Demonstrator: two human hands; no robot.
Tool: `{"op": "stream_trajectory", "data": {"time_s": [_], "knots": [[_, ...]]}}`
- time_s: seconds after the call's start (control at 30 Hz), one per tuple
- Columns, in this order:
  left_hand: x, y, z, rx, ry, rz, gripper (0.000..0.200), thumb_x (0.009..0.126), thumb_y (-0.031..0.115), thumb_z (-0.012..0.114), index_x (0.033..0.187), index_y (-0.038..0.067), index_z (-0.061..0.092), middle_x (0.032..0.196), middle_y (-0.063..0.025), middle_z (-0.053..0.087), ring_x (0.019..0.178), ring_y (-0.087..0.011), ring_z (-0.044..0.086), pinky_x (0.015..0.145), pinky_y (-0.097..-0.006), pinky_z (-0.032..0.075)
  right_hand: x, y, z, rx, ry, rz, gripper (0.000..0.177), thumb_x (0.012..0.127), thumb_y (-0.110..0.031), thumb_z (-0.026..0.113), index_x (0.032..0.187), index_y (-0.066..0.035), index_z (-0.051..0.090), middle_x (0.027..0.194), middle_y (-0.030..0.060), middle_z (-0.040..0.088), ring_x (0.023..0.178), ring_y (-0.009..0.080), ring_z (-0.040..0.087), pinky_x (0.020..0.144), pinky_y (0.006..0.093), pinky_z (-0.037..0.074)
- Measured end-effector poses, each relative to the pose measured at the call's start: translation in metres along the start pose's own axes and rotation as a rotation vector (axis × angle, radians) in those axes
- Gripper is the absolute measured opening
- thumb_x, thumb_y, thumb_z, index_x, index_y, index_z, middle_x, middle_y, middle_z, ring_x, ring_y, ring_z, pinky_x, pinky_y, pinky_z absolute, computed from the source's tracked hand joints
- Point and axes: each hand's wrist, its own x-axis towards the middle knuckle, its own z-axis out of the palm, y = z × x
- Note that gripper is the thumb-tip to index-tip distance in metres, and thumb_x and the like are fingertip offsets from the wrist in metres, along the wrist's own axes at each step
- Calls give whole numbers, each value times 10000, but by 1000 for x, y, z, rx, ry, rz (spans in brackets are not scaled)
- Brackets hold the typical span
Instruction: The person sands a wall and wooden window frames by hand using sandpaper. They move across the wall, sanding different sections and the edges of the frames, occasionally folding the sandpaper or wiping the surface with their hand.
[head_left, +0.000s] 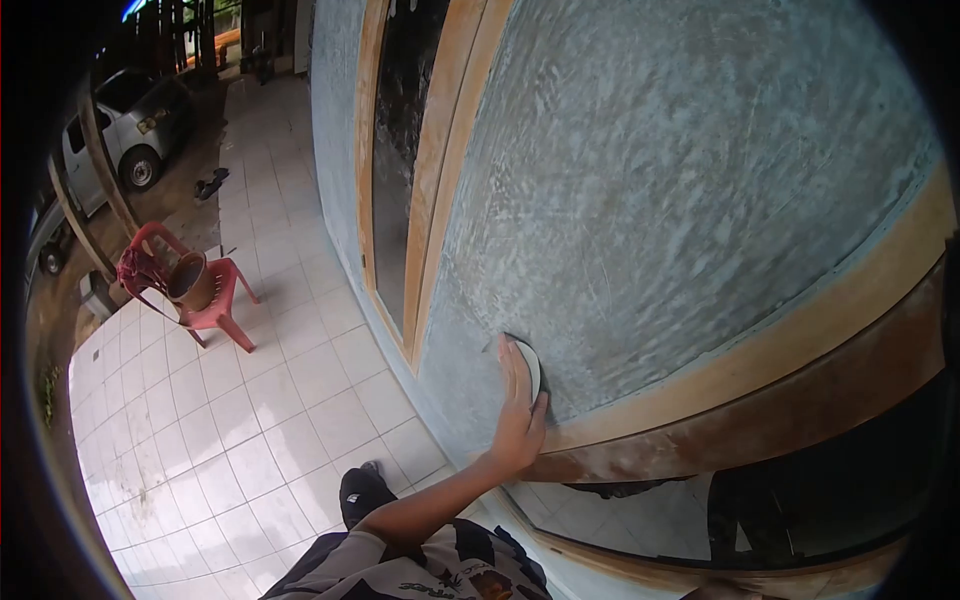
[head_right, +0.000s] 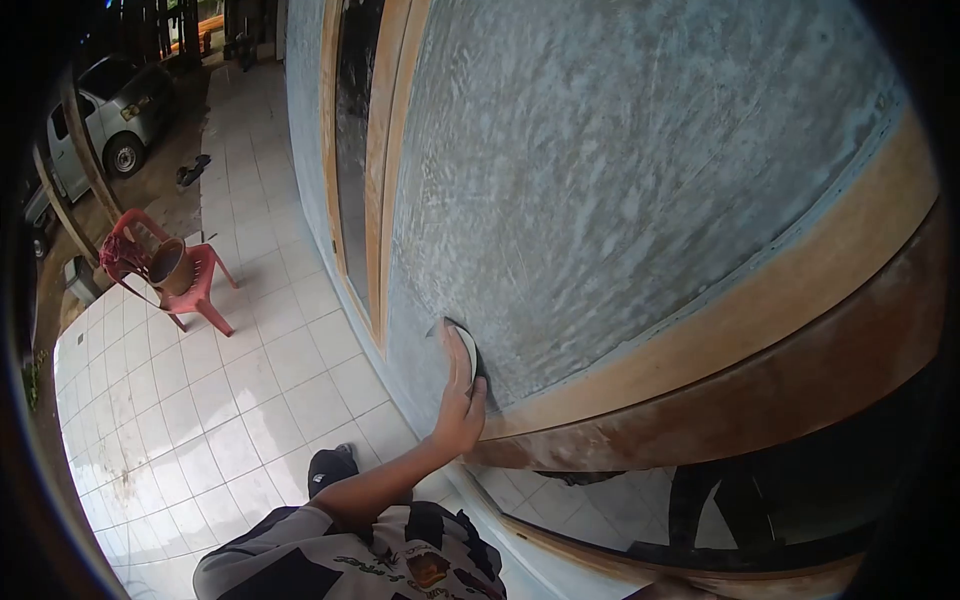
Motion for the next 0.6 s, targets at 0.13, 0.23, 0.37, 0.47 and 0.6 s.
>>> {"op": "stream_trajectory", "data": {"time_s": [0.13, 0.23, 0.37, 0.47, 0.6], "knots": [[-64, -3, 28, 26, -161, -13, 776, 1012, 149, 445, 1516, -164, -56, 1577, -422, -144, 1475, -586, -105, 1221, -567, 7, -37, 39, 9, 542, -18, 498, 593, 1094, -421, 302, 1329, 100, 462, 1225, 255, 589, 1189, 342, 554, 1062, 486, 463], [-58, -6, 29, 19, -152, -35, 748, 1063, 258, 384, 1517, -168, -32, 1577, -425, -131, 1482, -577, -83, 1227, -547, 14, -74, 78, 16, 604, -149, 480, 574, 1088, -395, 325, 1326, 111, 455, 1214, 252, 595, 1186, 341, 556, 1039, 481, 475], [-58, 6, 24, 27, -131, -78, 754, 1075, 285, 360, 1529, -139, -68, 1589, -405, -132, 1496, -545, -90, 1231, -519, 11, -122, 128, 2, 652, -364, 453, 550, 1081, -361, 357, 1322, 125, 445, 1199, 249, 602, 1183, 340, 558, 1010, 474, 492], [-51, 12, 32, -13, -103, -113, 760, 1087, 313, 335, 1541, -110, -104, 1601, -385, -133, 1510, -514, -96, 1235, -490, 7, -135, 164, 11, 680, -506, 398, 534, 1075, -335, 380, 1320, 136, 437, 1188, 247, 608, 1181, 339, 560, 988, 469, 504], [-41, 9, 26, -9, -82, -91, 746, 1088, 295, 331, 1543, -105, -105, 1607, -379, -119, 1512, -511, -87, 1236, -484, 7, -90, 122, 41, 826, -473, 343, 564, 1065, -359, 382, 1351, 127, 400, 1237, 250, 546, 1222, 351, 500, 1001, 487, 464]]}}
